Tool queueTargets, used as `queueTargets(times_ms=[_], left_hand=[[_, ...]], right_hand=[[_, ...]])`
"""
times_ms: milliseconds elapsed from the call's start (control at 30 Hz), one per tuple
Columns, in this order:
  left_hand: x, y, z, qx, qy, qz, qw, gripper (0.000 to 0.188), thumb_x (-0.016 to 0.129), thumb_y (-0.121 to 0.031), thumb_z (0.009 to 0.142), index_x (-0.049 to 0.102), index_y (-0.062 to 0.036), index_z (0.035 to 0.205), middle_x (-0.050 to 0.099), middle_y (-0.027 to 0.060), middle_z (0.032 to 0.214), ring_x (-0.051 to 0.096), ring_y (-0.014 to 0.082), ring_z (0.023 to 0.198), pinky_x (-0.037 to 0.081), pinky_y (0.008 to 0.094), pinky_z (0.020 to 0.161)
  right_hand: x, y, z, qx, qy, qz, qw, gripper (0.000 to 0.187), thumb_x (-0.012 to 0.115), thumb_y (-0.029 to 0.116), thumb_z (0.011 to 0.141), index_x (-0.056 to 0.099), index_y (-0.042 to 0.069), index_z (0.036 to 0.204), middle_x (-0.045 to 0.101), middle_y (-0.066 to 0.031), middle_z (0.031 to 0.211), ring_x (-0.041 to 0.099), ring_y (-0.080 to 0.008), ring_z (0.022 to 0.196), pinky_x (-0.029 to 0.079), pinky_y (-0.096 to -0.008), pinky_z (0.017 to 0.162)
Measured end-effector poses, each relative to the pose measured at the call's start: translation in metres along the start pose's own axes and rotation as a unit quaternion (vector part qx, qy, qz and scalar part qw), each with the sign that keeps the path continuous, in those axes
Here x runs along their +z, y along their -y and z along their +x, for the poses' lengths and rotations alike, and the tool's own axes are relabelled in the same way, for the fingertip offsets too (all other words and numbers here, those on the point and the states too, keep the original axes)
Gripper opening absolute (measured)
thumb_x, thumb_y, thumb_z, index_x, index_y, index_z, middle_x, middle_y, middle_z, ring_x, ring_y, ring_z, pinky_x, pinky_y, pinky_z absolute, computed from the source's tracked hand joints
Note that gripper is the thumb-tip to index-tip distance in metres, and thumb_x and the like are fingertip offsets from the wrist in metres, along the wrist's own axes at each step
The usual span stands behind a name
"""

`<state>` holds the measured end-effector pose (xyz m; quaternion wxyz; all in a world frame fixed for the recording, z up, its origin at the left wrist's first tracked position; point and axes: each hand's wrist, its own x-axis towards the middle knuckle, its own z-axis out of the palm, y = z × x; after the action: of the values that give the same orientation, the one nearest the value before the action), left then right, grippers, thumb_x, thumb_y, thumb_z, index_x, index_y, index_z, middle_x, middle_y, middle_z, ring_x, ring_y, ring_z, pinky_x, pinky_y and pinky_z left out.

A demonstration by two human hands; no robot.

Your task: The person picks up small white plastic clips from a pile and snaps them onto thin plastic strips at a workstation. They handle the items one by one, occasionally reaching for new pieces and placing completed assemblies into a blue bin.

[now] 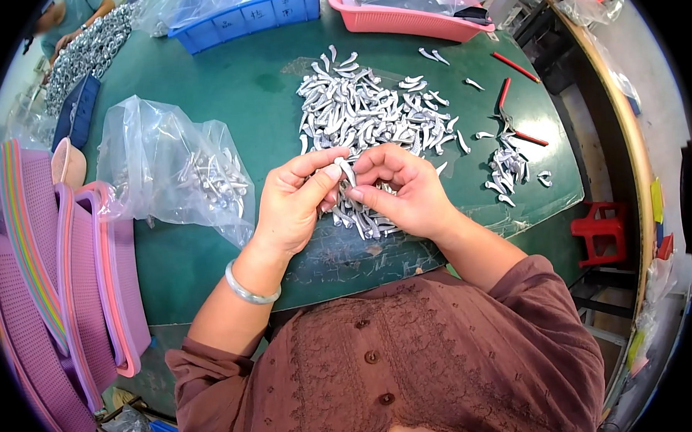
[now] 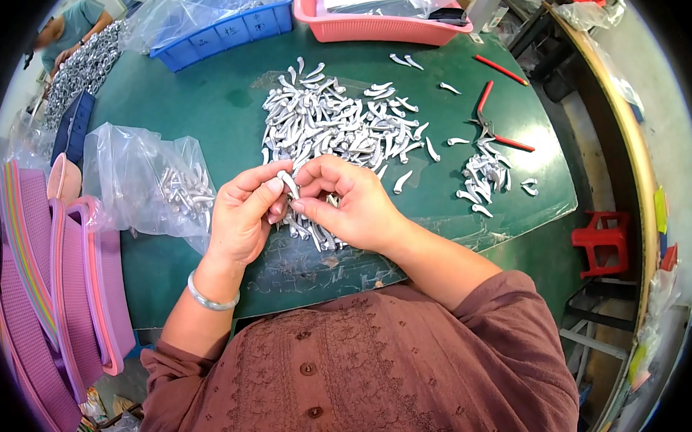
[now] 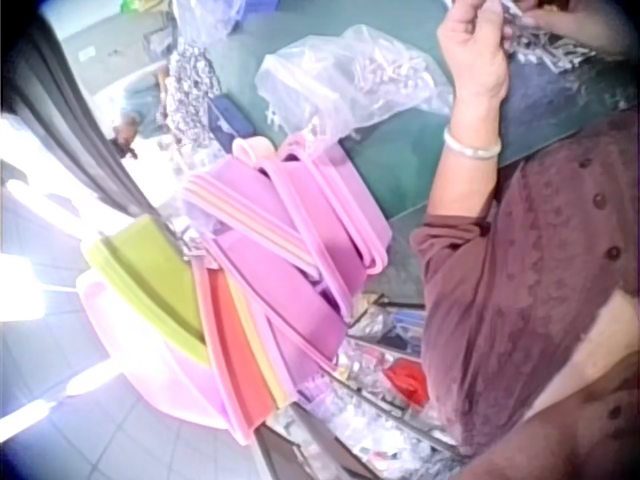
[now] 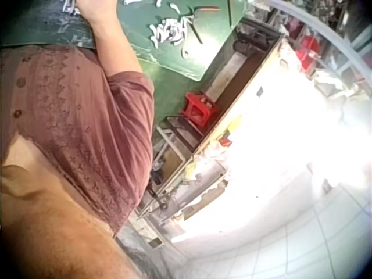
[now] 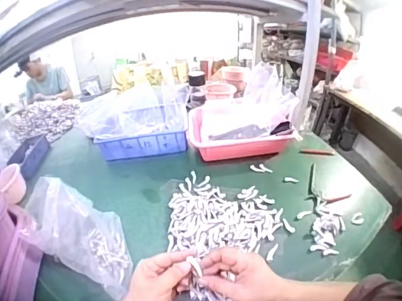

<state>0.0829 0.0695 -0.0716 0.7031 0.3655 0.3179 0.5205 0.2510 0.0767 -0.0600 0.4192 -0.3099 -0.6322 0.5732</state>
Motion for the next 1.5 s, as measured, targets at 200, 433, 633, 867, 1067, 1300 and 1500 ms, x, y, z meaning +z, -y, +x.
queueTargets(times_ms=[200,433,633,867,1067,1300,1500], left_hand=[[0.003,-0.002,-0.002,0.019,-0.005,0.014,1.0,0.021,0.055,0.0,0.079,0.057,-0.001,0.1,0.054,0.0001,0.07,0.045,0.0051,0.058,0.035,0.0168,0.051],[0.004,-0.001,-0.002,0.037,-0.003,0.054,0.998,0.021,0.055,-0.001,0.079,0.057,-0.0009,0.099,0.055,0.0006,0.072,0.045,0.0043,0.058,0.036,0.0161,0.051],[0.003,-0.002,0.0,0.035,-0.008,0.01,0.999,0.015,0.056,-0.005,0.079,0.057,-0.0007,0.093,0.056,0.0,0.075,0.045,0.003,0.057,0.036,0.0149,0.049],[0.002,-0.002,0.004,-0.027,-0.036,-0.046,0.998,0.012,0.053,-0.006,0.081,0.056,-0.0011,0.092,0.054,0.0,0.072,0.043,0.0036,0.054,0.033,0.0158,0.046],[0.002,-0.001,0.003,-0.021,-0.041,-0.036,0.998,0.014,0.054,-0.006,0.081,0.056,-0.0013,0.094,0.054,0.0,0.072,0.044,0.0032,0.055,0.034,0.0156,0.047],[0.003,0.002,0.002,0.016,-0.022,-0.011,1.0,0.023,0.054,-0.004,0.081,0.055,-0.001,0.104,0.052,-0.001,0.069,0.043,0.0035,0.055,0.034,0.0158,0.048],[-0.002,0.003,0.003,0.01,-0.003,-0.035,0.999,0.022,0.051,-0.006,0.083,0.056,-0.0009,0.104,0.05,-0.0015,0.064,0.041,0.0042,0.054,0.033,0.0168,0.048]], right_hand=[[0.001,0.0,0.001,0.009,-0.01,-0.002,1.0,0.022,0.057,-0.004,0.074,0.047,0.0,0.093,0.057,-0.0032,0.078,0.055,-0.007,0.074,0.043,-0.0199,0.066],[0.0,-0.004,0.001,0.003,-0.026,-0.012,1.0,0.021,0.057,-0.004,0.073,0.047,0.0,0.092,0.058,-0.0024,0.074,0.054,-0.0059,0.071,0.041,-0.0201,0.064],[0.001,0.0,0.001,0.01,-0.037,0.009,0.999,0.021,0.055,-0.003,0.075,0.047,-0.001,0.095,0.058,-0.0036,0.077,0.054,-0.0069,0.074,0.042,-0.0206,0.067],[-0.004,0.002,0.001,0.026,-0.007,0.075,0.997,0.027,0.051,-0.006,0.078,0.043,0.0,0.103,0.056,-0.0065,0.089,0.056,-0.0128,0.086,0.043,-0.0235,0.075],[-0.007,0.005,0.001,0.044,-0.009,0.125,0.991,0.027,0.05,-0.004,0.079,0.043,0.0,0.104,0.056,-0.0064,0.089,0.056,-0.013,0.086,0.043,-0.0233,0.075],[-0.008,-0.005,0.003,0.017,-0.044,0.043,0.998,0.027,0.052,-0.005,0.077,0.045,0.0,0.103,0.056,-0.0057,0.088,0.055,-0.0111,0.084,0.043,-0.022,0.074],[-0.006,-0.003,0.003,0.004,-0.047,0.02,0.999,0.025,0.052,-0.003,0.078,0.045,-0.001,0.102,0.056,-0.0054,0.085,0.054,-0.0096,0.082,0.043,-0.0211,0.071]])
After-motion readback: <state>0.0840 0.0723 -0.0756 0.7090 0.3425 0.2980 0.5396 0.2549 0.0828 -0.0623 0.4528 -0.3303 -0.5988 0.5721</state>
